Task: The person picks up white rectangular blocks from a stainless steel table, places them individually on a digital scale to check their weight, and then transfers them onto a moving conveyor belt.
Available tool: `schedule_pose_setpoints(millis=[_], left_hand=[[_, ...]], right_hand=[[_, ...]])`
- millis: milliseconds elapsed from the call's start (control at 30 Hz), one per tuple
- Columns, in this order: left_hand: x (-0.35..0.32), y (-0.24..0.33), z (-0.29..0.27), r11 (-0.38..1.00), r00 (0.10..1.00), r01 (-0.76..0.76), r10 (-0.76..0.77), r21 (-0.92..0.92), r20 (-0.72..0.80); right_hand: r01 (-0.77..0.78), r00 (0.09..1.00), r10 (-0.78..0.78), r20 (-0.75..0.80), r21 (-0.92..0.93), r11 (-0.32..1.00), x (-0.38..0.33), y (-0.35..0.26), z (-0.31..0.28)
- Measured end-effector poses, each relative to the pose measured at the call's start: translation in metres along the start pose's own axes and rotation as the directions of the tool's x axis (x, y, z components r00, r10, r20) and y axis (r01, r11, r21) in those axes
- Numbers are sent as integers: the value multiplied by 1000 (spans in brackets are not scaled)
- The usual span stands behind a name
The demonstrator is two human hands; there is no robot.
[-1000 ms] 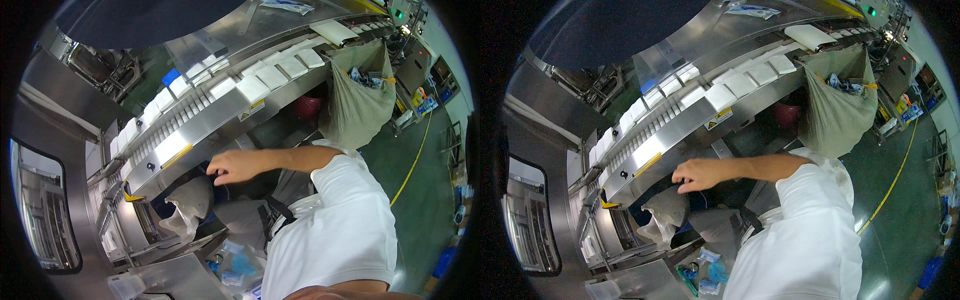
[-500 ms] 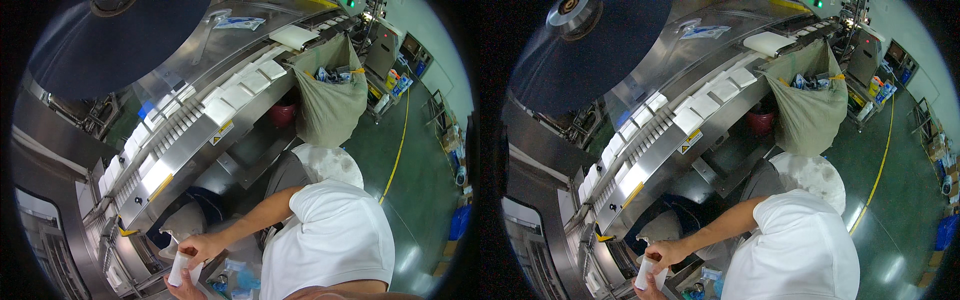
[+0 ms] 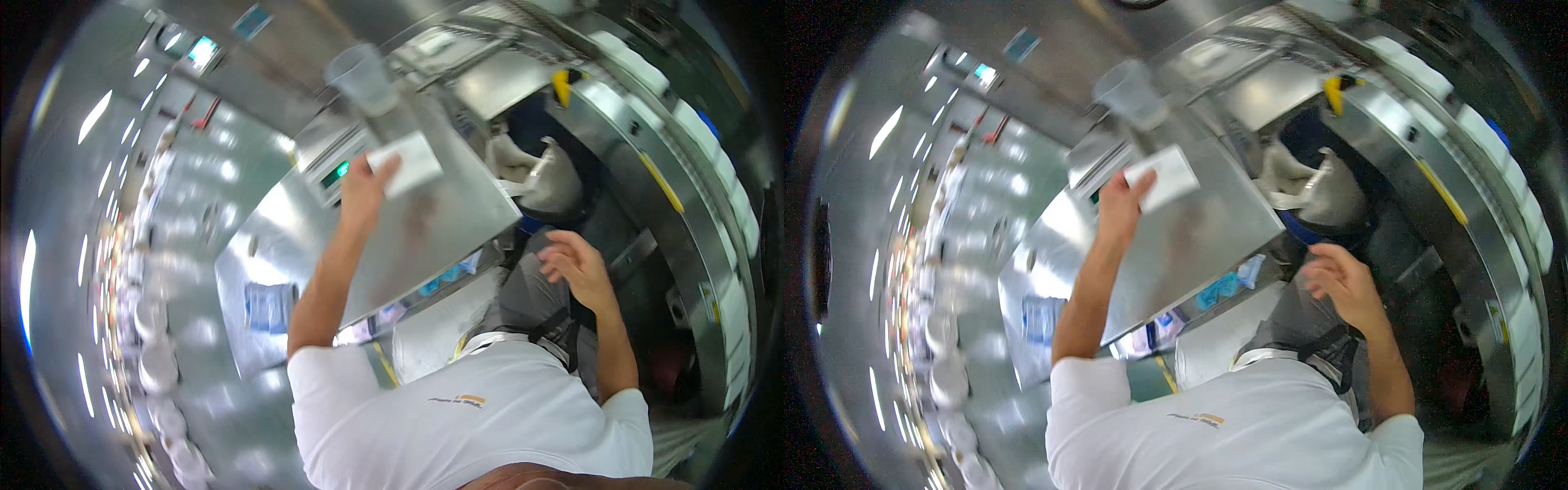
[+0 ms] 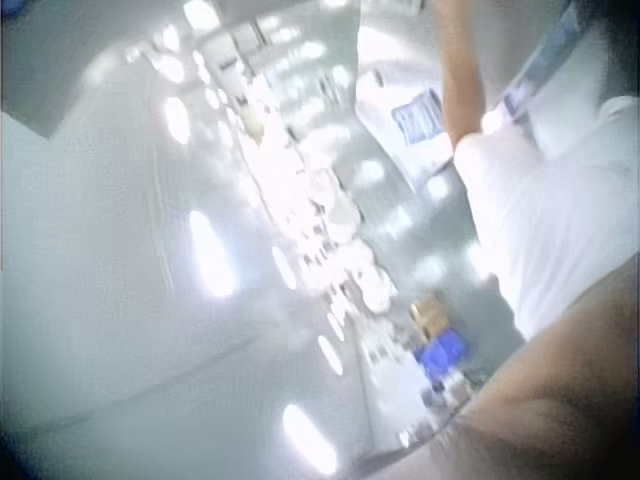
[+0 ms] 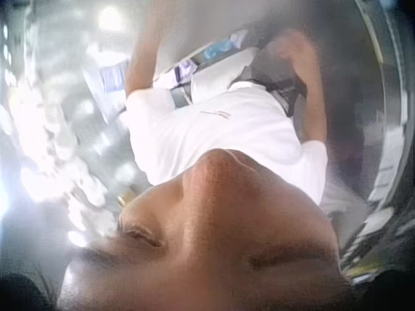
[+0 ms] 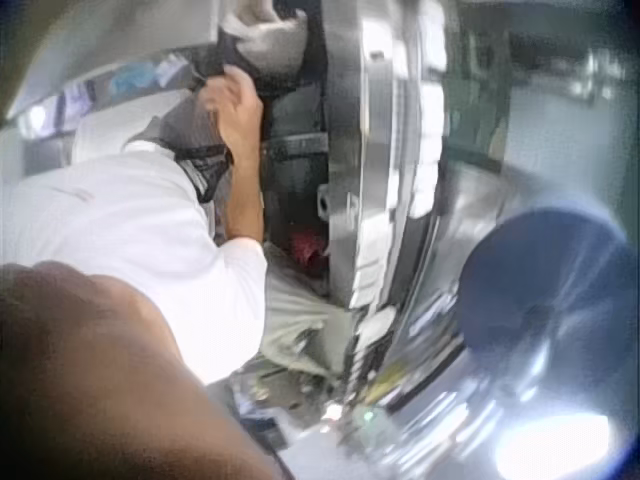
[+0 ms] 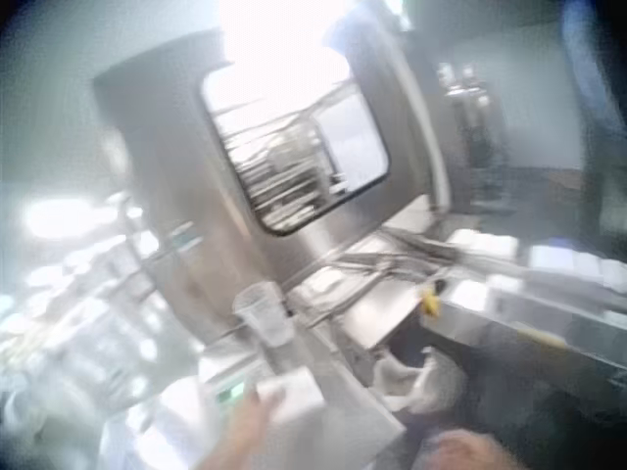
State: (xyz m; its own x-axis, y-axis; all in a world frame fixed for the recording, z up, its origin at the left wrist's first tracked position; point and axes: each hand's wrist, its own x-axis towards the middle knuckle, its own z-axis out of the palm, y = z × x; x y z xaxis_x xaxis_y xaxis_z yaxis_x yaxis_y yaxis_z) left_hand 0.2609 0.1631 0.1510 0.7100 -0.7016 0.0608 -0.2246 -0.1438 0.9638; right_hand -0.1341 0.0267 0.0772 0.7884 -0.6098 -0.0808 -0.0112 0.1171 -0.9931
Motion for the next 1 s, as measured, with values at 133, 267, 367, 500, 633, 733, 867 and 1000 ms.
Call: schedule_pose_setpoints(millis=[133,267,367,500,633,733,867,1000], left_hand=[[64,-17,-98,997,937,3,-31,-80,-347],[107,-36,-182,993,879,114,-86,31,-470],[131,-53,-217,961,882,235,-148,145,-446],[141,-72,-226,884,877,329,-156,331,-454],[130,-83,-223,947,852,321,-279,21,-444],[125,-89,-227,916,862,359,-399,-178,-312],[128,-94,-236,893,861,400,-444,-209,-250],[129,-97,-242,872,850,436,-480,-220,-218]], right_hand=[[-50,999,50,-4,-55,997,-20,21,-17],[-87,996,87,-4,-91,992,-23,28,-22],[-103,995,102,-11,-142,985,-25,27,-24],[-173,984,161,-77,-183,968,-33,30,-33],[-217,973,195,-127,-189,958,-39,36,-49],[-234,969,210,-129,-216,948,-43,39,-55],[-250,965,225,-134,-218,943,-46,41,-54],[-266,961,243,-130,-212,940,-47,44,-53]])
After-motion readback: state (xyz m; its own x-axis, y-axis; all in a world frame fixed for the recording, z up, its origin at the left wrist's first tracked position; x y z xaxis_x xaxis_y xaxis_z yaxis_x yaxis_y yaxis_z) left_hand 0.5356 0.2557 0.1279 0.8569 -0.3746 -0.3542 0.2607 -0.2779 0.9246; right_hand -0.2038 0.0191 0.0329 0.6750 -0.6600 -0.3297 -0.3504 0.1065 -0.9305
